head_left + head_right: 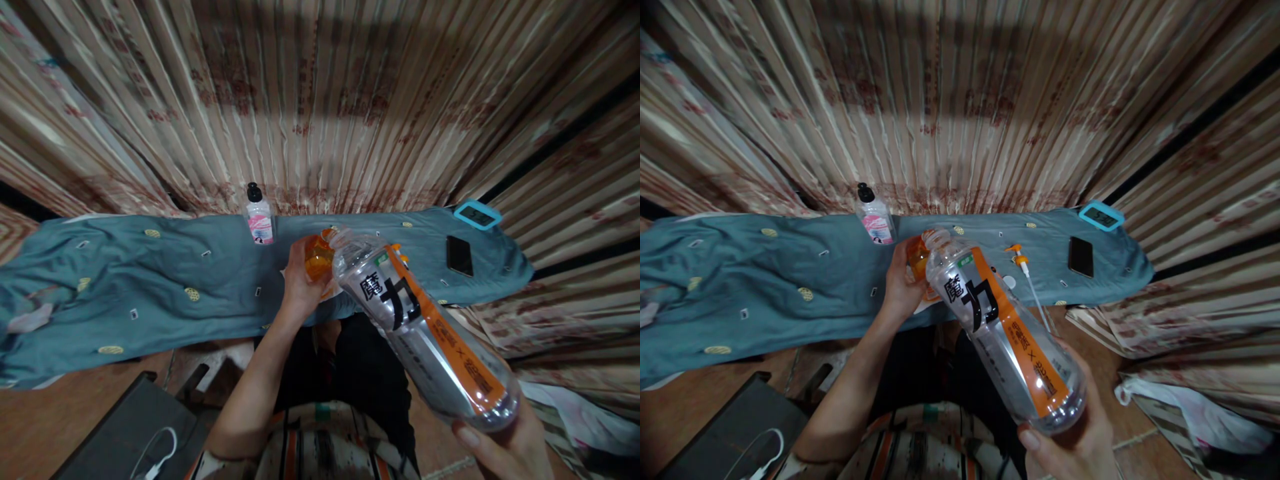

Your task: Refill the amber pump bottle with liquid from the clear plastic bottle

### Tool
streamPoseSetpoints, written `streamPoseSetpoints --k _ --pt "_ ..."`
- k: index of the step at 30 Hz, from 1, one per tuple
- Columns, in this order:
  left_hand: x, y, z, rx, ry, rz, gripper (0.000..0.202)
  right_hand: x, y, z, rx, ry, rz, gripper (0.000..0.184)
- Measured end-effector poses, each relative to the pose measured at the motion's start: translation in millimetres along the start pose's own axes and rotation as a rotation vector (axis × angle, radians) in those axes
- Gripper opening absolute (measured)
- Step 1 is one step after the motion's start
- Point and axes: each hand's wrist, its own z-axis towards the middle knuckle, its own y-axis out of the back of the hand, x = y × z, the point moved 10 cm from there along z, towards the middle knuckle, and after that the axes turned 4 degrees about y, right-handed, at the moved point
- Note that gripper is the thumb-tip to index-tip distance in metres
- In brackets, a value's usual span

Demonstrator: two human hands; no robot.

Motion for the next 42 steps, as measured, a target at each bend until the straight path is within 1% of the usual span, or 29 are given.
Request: streamPoseSetpoints --k 8,12,14,16,18,21,25,31,35,40,42 --pt "-1 0.6 0 -0.016 -0.006 0.014 0.062 -3 1 0 0.001 0.002 0.007 0.09" --pt "-3 0.1 -1 -0.007 -0.02 0.01 0.061 -7 7 2 -0.008 0.025 -0.01 0.089" --pt "-3 0.4 -1 -0.007 -0.021 0.007 0.061 -10 8 4 0.028 0.049 -0.017 0.088" --pt "-2 0.6 -1 -0.008 -0.013 0.009 0.061 -9 3 5 0.084 0.075 -0.001 0.086" --pt "-2 0.2 -1 -0.002 -0.006 0.012 0.061 -6 7 4 0.029 0.067 0.005 0.085" --pt "-2 -0.2 0 0.007 -0.008 0.012 0.063 -2 5 0 -0.022 0.011 -0.021 0.09" --pt "-3 0.2 0 0.004 -0.015 0.007 0.061 1 1 -1 -0.024 -0.013 0.004 0.094" --pt "-1 0.4 0 0.004 0.0 0.004 0.061 -2 1 0 0.007 -0.001 0.031 0.09" --pt "-1 0.8 0 0.008 0.009 -0.007 0.061 -2 0 -1 -0.001 0.006 0.021 0.089" --pt "0 0.8 1 -0.001 0.011 -0.007 0.059 -5 2 3 0.021 0.065 -0.005 0.084" --pt "0 1.0 1 -0.009 0.007 -0.002 0.061 -10 6 7 0.075 0.106 -0.024 0.079"
